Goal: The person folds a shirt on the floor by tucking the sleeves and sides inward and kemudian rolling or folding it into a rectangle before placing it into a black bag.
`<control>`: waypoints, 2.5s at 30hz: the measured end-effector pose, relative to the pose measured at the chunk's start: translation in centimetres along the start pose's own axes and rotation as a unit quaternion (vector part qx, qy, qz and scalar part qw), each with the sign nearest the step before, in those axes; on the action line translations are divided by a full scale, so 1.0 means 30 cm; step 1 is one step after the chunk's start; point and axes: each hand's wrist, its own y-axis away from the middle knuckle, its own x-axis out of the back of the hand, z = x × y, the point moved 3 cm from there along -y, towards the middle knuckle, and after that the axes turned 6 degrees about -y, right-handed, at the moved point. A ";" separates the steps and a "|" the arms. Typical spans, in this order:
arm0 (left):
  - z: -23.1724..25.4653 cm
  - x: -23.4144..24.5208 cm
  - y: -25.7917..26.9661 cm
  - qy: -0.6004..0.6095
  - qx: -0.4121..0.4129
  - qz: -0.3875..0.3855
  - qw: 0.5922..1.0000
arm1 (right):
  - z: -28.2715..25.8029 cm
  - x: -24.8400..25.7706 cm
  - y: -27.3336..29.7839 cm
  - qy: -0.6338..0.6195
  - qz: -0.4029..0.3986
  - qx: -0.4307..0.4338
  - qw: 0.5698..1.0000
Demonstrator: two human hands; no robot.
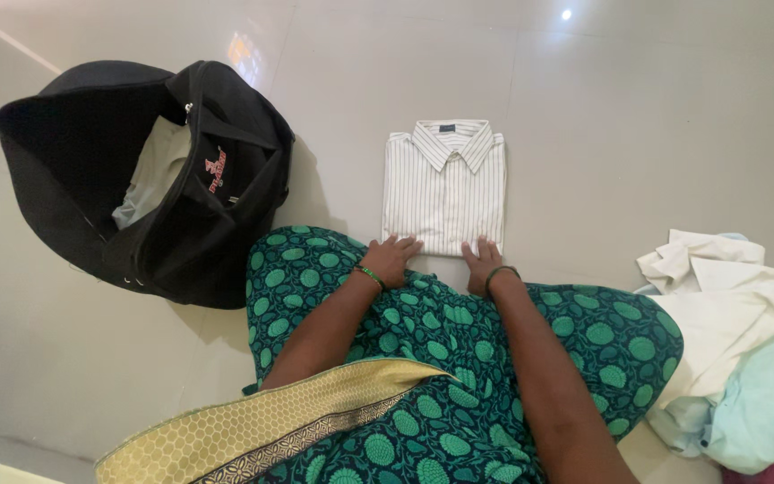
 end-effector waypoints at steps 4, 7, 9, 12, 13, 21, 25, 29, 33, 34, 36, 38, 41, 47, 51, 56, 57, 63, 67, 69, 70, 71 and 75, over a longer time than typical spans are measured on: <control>-0.006 -0.015 -0.005 0.013 0.008 0.014 1.000 | 0.026 -0.028 -0.047 0.024 0.004 0.031 0.999; -0.012 -0.028 -0.012 0.027 0.017 0.021 0.999 | 0.028 -0.016 -0.038 0.033 0.002 0.041 0.999; -0.012 -0.028 -0.015 0.033 0.014 0.028 0.999 | 0.019 0.018 -0.027 0.039 0.028 0.068 0.997; -0.014 -0.012 -0.007 0.048 0.015 0.042 0.998 | 0.012 0.076 -0.023 -0.027 0.084 0.005 0.996; -0.015 -0.004 -0.005 0.055 0.017 0.047 0.997 | 0.007 0.080 -0.027 -0.024 0.085 0.008 0.996; -0.007 0.068 -0.008 0.034 -0.040 0.257 0.965 | -0.111 0.068 -0.062 0.045 0.243 0.169 0.954; 0.018 0.037 -0.046 0.045 -0.097 0.163 0.981 | -0.117 0.022 -0.081 0.088 0.214 0.163 0.959; -0.004 0.015 -0.063 0.034 -0.024 0.098 0.994 | -0.107 -0.002 -0.104 0.091 0.136 0.129 0.978; -0.016 0.028 -0.047 0.051 0.034 0.111 0.992 | -0.102 -0.002 -0.109 0.087 0.125 0.126 0.980; -0.027 0.035 -0.042 0.040 0.057 0.135 0.988 | -0.105 0.001 -0.110 0.086 0.124 0.125 0.981; -0.033 0.046 -0.045 0.053 0.073 0.175 0.980 | -0.111 0.005 -0.112 0.089 0.107 0.111 0.984; -0.034 0.049 -0.065 0.066 0.090 0.215 0.970 | -0.117 0.006 -0.105 0.091 0.105 0.110 0.984; 0.001 0.053 -0.138 0.078 0.005 0.258 0.963 | -0.115 -0.008 -0.111 0.109 0.089 0.095 0.985; 0.077 0.060 -0.287 0.107 -0.078 0.138 0.982 | -0.106 -0.033 -0.148 0.122 0.092 0.069 0.986; -0.004 0.071 -0.314 0.072 -0.020 0.129 0.989 | -0.126 -0.003 -0.110 0.134 0.062 0.078 0.986; -0.137 0.093 -0.322 0.042 0.057 0.133 0.989 | -0.136 0.012 -0.091 0.111 0.068 0.081 0.988; -0.170 0.099 -0.326 0.052 0.101 0.138 0.984 | -0.133 0.011 -0.092 0.101 0.069 0.085 0.989; -0.217 0.103 -0.352 0.077 0.221 0.202 0.951 | -0.127 0.005 -0.111 0.093 0.066 0.081 0.990; -0.112 0.105 -0.378 0.069 0.006 0.249 0.966 | -0.124 0.004 -0.113 0.086 0.071 0.087 0.990; -0.098 0.116 -0.390 0.072 -0.019 0.215 0.974 | -0.128 0.010 -0.116 0.085 0.053 0.082 0.992; -0.086 0.117 -0.394 0.074 -0.043 0.178 0.980 | -0.126 0.011 -0.115 0.084 0.054 0.078 0.992; -0.093 0.128 -0.402 0.076 -0.047 0.178 0.980 | -0.126 0.013 -0.114 0.089 0.064 0.086 0.990; -0.199 0.120 -0.402 0.101 0.149 0.169 0.969 | -0.122 0.005 -0.110 0.079 0.079 0.099 0.989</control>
